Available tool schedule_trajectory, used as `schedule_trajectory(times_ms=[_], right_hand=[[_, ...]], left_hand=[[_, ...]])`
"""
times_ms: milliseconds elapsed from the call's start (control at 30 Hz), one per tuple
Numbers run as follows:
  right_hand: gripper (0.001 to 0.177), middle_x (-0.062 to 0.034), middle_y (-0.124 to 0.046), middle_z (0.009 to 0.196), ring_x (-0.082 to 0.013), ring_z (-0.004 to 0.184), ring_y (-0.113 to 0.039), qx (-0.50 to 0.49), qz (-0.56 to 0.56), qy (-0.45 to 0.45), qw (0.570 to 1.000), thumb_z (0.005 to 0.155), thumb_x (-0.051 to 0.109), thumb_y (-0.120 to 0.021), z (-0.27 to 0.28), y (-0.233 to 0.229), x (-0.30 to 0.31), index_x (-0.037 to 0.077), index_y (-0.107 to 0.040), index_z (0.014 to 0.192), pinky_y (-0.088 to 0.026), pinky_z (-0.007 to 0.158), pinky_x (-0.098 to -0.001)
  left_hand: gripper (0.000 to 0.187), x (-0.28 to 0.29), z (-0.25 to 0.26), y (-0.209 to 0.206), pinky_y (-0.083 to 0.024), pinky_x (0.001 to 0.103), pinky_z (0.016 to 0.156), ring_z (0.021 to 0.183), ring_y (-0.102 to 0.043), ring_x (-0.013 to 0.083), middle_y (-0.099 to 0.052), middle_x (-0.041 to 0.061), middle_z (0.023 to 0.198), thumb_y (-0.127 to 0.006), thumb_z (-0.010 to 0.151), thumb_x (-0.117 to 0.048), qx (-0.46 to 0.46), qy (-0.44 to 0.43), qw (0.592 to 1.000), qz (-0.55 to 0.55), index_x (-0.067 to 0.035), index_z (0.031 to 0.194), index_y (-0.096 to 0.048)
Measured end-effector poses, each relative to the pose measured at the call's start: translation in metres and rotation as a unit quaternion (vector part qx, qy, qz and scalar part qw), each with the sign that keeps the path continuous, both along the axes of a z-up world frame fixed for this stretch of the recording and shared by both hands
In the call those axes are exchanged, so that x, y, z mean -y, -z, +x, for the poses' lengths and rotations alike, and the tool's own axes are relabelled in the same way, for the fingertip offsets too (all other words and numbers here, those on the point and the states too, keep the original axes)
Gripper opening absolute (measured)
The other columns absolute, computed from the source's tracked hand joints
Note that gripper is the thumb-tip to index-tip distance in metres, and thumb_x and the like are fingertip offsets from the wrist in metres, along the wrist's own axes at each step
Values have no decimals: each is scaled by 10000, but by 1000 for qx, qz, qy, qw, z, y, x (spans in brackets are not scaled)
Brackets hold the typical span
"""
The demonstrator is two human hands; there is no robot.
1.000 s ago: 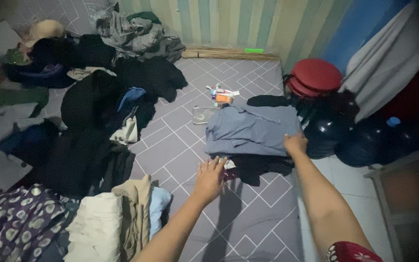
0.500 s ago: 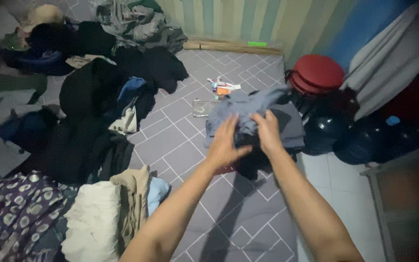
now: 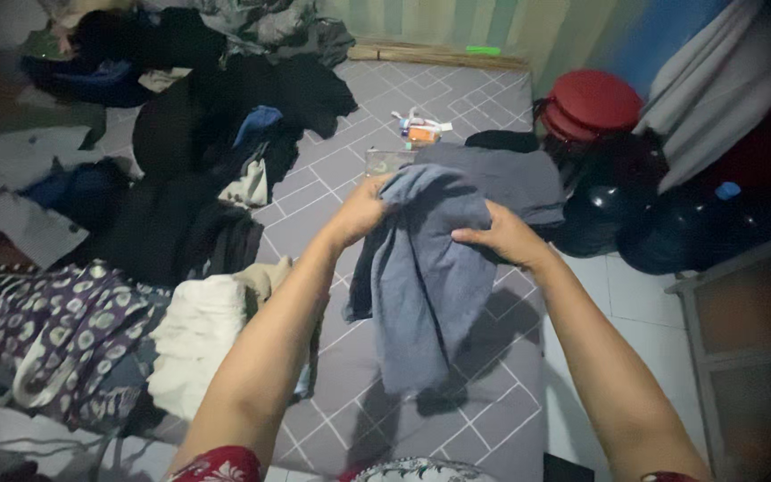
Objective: The person opens a yellow suitcase and folds various clothing items on a bed, then places them into the suitcase. The person handles shirts, pants, and other garments, folding them neatly before packing.
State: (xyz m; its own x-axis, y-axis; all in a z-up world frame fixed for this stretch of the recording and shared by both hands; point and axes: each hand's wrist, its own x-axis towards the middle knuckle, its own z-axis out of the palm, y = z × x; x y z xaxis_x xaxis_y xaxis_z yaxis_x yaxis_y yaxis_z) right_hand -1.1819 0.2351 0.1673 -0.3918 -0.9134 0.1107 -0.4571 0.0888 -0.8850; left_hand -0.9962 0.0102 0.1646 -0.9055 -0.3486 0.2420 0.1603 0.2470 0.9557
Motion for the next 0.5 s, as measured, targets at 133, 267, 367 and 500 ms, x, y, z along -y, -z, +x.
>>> schedule_trajectory(times_ms=[133, 267, 367, 500], right_hand=[[583, -157, -758, 1152, -290, 1068, -694, -27, 37, -15, 999, 757, 217, -846, 37, -9, -4, 23, -637, 1266, -519, 942, -344], [432, -237, -711, 1013, -316, 972, -714, -176, 73, 25, 981, 797, 158, -820, 69, -26, -2, -1, -593, 1129, -524, 845, -401], [427, -251, -672, 1001, -377, 979, -667, -213, 49, 28, 975, 765, 67, -773, 91, -25, -13, 0, -572, 1136, -505, 823, -446], [542, -188, -663, 1122, -370, 973, -665, -203, 46, -3, 978, 680, -59, -638, 117, 9, -40, 52, -598, 1209, -524, 800, -446]], left_hand=[[186, 8, 36, 45, -502, 265, 901, 986, -610, 81, -709, -30, 1086, -636, 1006, -115, 46, 15, 992, 116, -79, 1164, -729], [171, 17, 75, 57, -482, 257, 839, 920, -596, 79, -705, -42, 994, -675, 975, -134, 42, -30, 997, 61, -77, 1119, -746], [175, 11, 111, 53, -483, 259, 834, 925, -591, 74, -703, -46, 993, -662, 1001, -155, 57, -9, 997, 43, -65, 1124, -747], [261, -9, 158, 88, -519, 290, 757, 867, -619, 70, -740, -25, 997, -675, 909, -171, 158, -9, 987, -29, -81, 1145, -738]])
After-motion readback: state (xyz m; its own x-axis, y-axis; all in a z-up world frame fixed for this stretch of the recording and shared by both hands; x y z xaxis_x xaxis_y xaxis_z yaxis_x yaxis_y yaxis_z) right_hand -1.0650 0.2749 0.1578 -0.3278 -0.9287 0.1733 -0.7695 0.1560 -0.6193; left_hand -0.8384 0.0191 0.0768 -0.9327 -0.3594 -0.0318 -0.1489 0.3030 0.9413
